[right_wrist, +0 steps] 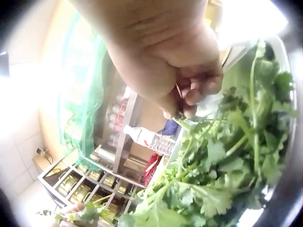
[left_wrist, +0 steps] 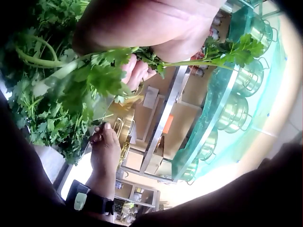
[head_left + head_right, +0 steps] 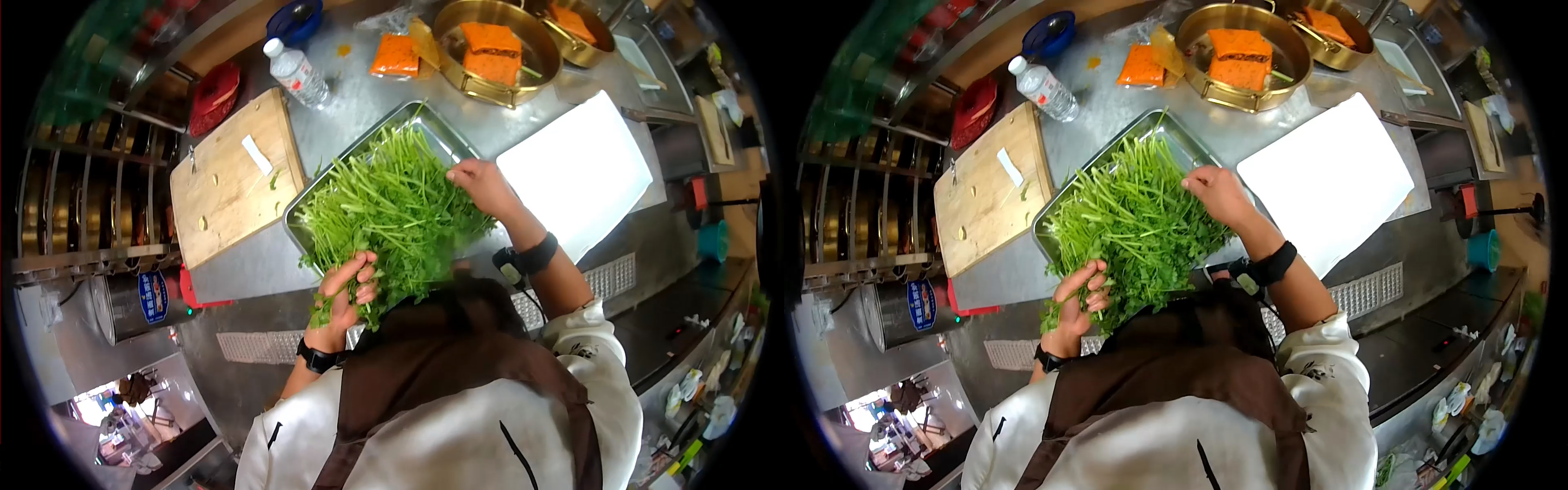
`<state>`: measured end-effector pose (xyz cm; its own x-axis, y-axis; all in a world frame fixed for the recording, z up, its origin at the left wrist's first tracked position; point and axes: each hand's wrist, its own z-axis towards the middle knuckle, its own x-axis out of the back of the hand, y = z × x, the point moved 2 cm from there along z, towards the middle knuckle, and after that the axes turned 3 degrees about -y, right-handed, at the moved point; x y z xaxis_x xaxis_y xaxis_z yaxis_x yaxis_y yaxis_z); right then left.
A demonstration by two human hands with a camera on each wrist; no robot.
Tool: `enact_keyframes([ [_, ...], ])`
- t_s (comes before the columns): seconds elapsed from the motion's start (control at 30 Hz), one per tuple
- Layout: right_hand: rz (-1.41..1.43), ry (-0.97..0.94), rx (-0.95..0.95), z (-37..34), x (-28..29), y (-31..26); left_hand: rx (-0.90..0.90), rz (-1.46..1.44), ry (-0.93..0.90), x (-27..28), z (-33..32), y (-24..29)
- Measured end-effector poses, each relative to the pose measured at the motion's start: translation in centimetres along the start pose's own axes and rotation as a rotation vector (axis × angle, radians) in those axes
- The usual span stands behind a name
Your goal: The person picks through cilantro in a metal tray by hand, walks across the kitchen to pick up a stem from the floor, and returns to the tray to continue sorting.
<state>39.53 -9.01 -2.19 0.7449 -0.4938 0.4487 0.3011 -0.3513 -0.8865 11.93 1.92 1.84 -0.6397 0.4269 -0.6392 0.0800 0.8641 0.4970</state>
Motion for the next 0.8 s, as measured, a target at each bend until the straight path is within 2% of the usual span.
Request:
enact_keyframes([
  [0.03,0.065,-0.040,-0.086,0.0,0.4,0.1,0.004,0.004,-0.010,-0.2,0.1,0.0],
  [0.07,0.060,-0.026,-0.084,-0.1,0.7,0.1,0.008,0.010,-0.018,-0.5,0.2,0.1],
  [0.13,0.260,-0.039,-0.168,-0.2,0.8,0.4,0.015,0.028,-0.036,-1.2,0.6,0.3],
  [0.17,0.056,-0.002,-0.080,-0.4,1.0,0.2,0.022,0.038,-0.038,-1.5,0.6,0.3],
  [0.2,0.055,0.007,-0.080,-0.8,1.0,0.0,0.023,0.043,-0.045,-1.8,0.7,0.2],
  [0.27,-0.090,0.143,0.154,-1.2,1.4,-1.3,0.044,0.057,-0.076,-2.5,1.3,0.3],
  [0.3,-0.006,0.056,0.061,-1.7,1.8,-2.5,0.045,0.072,-0.089,-2.8,1.5,0.3],
  [0.33,-0.009,0.059,0.068,-1.6,1.9,-2.6,0.039,0.073,-0.093,-3.3,1.7,0.3],
  [0.4,0.355,-0.118,-0.022,-2.0,1.4,-2.4,0.039,0.139,-0.088,-4.3,2.1,0.2],
  [0.43,0.412,-0.151,-0.031,-2.5,1.3,-2.5,0.043,0.154,-0.110,-4.6,2.3,0.1],
  [0.47,0.420,-0.159,-0.039,-3.0,1.1,-2.8,0.049,0.151,-0.097,-4.9,2.5,-0.2],
  [0.53,0.609,-0.170,-0.054,-3.6,0.8,-3.3,0.076,0.213,-0.125,-5.5,3.3,-0.4],
  [0.6,0.626,-0.171,-0.057,-4.1,-0.1,-3.2,0.081,0.236,-0.150,-5.7,4.2,-0.6],
  [0.67,0.026,-0.057,0.499,-4.6,-1.0,-4.1,0.090,0.205,-0.125,-6.2,5.2,-0.6],
  [0.73,-0.036,-0.072,0.531,-5.5,-2.2,-4.5,0.067,0.207,-0.111,-5.8,6.2,-1.1],
  [0.8,-0.327,-0.030,0.729,-6.3,-3.2,-4.8,0.018,0.285,-0.074,-5.6,6.7,-1.2],
])
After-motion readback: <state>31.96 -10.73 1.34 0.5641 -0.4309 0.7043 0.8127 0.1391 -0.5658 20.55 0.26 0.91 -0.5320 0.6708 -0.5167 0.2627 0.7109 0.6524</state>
